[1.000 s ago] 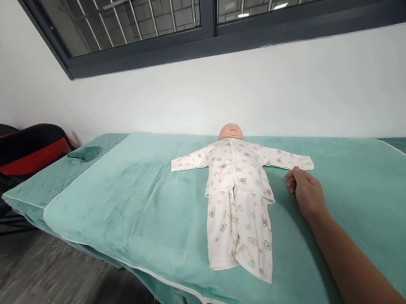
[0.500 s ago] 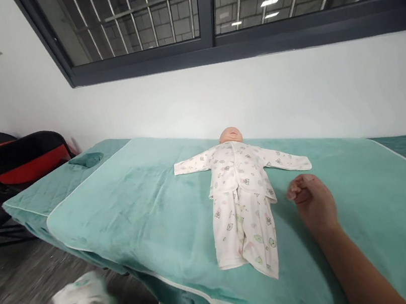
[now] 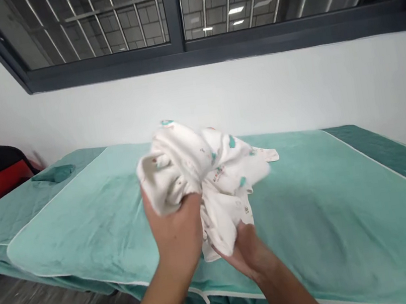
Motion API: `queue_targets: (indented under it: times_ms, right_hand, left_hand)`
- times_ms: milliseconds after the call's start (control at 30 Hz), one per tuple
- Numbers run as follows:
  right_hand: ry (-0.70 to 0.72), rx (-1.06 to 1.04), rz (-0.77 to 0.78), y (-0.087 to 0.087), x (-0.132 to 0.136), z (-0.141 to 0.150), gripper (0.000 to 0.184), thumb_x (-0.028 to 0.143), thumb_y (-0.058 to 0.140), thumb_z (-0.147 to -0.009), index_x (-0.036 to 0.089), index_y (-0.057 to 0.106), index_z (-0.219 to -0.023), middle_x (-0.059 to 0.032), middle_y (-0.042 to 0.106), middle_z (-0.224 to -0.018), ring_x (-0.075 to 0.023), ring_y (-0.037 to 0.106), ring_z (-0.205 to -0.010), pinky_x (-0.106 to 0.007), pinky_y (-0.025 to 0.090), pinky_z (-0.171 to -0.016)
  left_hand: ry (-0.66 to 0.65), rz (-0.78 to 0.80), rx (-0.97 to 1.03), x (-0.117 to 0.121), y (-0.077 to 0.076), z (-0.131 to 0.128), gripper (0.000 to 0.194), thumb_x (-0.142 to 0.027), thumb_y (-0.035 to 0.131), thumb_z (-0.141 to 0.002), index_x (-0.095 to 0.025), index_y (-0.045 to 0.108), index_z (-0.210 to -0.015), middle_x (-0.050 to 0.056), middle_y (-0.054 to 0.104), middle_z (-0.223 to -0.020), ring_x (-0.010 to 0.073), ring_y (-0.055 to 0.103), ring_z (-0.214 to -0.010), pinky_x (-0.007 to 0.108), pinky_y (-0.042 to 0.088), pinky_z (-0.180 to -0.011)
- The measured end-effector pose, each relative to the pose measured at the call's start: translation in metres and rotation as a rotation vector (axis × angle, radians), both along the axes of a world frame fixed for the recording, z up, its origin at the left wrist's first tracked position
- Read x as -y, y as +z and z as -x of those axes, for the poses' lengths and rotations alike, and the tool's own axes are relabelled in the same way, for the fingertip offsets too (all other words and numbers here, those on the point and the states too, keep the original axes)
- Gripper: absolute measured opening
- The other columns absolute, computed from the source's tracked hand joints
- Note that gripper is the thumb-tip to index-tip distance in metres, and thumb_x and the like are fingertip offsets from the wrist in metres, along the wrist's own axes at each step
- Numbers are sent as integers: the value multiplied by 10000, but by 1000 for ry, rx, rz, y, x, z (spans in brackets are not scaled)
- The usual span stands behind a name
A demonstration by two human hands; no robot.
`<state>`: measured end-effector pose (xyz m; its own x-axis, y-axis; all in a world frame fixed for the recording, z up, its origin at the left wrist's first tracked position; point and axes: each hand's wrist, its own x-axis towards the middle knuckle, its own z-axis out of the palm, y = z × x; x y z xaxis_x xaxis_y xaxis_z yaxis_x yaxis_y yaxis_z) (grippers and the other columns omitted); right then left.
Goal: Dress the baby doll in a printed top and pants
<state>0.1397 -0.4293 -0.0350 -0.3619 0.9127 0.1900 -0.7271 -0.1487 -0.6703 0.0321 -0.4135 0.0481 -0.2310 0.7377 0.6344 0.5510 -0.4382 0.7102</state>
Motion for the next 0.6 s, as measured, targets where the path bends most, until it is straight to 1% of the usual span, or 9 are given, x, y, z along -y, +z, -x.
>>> queue_targets:
  times_ms: [33, 100, 167, 200, 267, 367, 433, 500, 600]
  right_hand:
    - [-31, -28, 21, 0, -1, -3, 995, 829, 674, -597, 332, 480, -1437, -52, 555, -1434, -301, 430, -1393, -473, 382, -1129]
    - [-106, -59, 61, 2, -2, -9, 933, 809, 688, -606, 304, 550, -1379, -66, 651, -1313, -328, 503, -1330, -496, 423, -1097]
    - [-192, -53, 109, 4, -4, -12, 767, 640, 753, -695, 304, 567, -1359, -53, 688, -1252, -316, 558, -1276, -489, 451, -1074]
    - [-234, -43, 132, 5, -5, -13, 697, 523, 777, -728, 306, 568, -1357, -44, 693, -1242, -304, 577, -1255, -477, 464, -1063]
    - [-298, -20, 166, 7, -10, -15, 653, 346, 795, -737, 302, 573, -1350, -33, 703, -1223, -287, 608, -1214, -455, 489, -1035]
    - [-338, 38, 188, 7, -18, -30, 577, 309, 786, -733, 264, 623, -1284, -38, 733, -1138, -293, 645, -1147, -452, 522, -978]
    - [-392, 107, 175, 6, -23, -53, 438, 346, 757, -755, 239, 681, -1173, -44, 748, -1066, -297, 664, -1100, -451, 538, -940]
    - [-505, 197, 136, 6, -25, -86, 278, 373, 734, -766, 242, 723, -1011, -38, 753, -999, -286, 680, -1046, -429, 555, -899]
    - [-713, 368, 172, 9, -20, -146, 84, 347, 725, -751, 265, 715, -771, -23, 746, -890, -251, 698, -947, -366, 576, -813]
  left_hand:
    - [-25, 4, 13, -2, -1, -5, 603, -221, 532, -876, -286, 355, -1449, 39, 586, -1294, 248, 592, -1185, 401, 510, -1015]
    - [-100, 37, 4, -4, -12, -9, 547, -236, 603, -838, -309, 472, -1364, 26, 616, -1249, 253, 607, -1162, 406, 510, -1014]
    - [-207, 117, -27, -4, -31, -7, 544, -241, 637, -816, -321, 512, -1339, 26, 608, -1286, 266, 586, -1204, 422, 491, -1038]
    - [-261, 172, -16, -3, -41, -6, 563, -245, 636, -821, -323, 501, -1362, 29, 598, -1319, 268, 575, -1228, 425, 483, -1048]
    - [-371, 301, 32, 0, -55, -4, 624, -270, 616, -854, -322, 427, -1446, 35, 560, -1402, 266, 535, -1293, 424, 457, -1081]
    - [-521, 459, 52, 5, -57, -4, 703, -356, 588, -905, -326, 284, -1538, 36, 491, -1492, 254, 469, -1368, 418, 406, -1133]
    - [-622, 526, 2, 8, -51, -2, 775, -423, 599, -903, -339, 205, -1565, 40, 432, -1540, 262, 431, -1400, 421, 378, -1154]
    - [-733, 587, -72, 11, -48, 1, 864, -470, 616, -889, -366, 107, -1579, 46, 332, -1598, 282, 369, -1440, 434, 368, -1158]
    - [-803, 645, -171, 13, -57, 9, 876, -499, 587, -902, -428, 23, -1568, 21, 195, -1647, 298, 272, -1486, 473, 340, -1167]
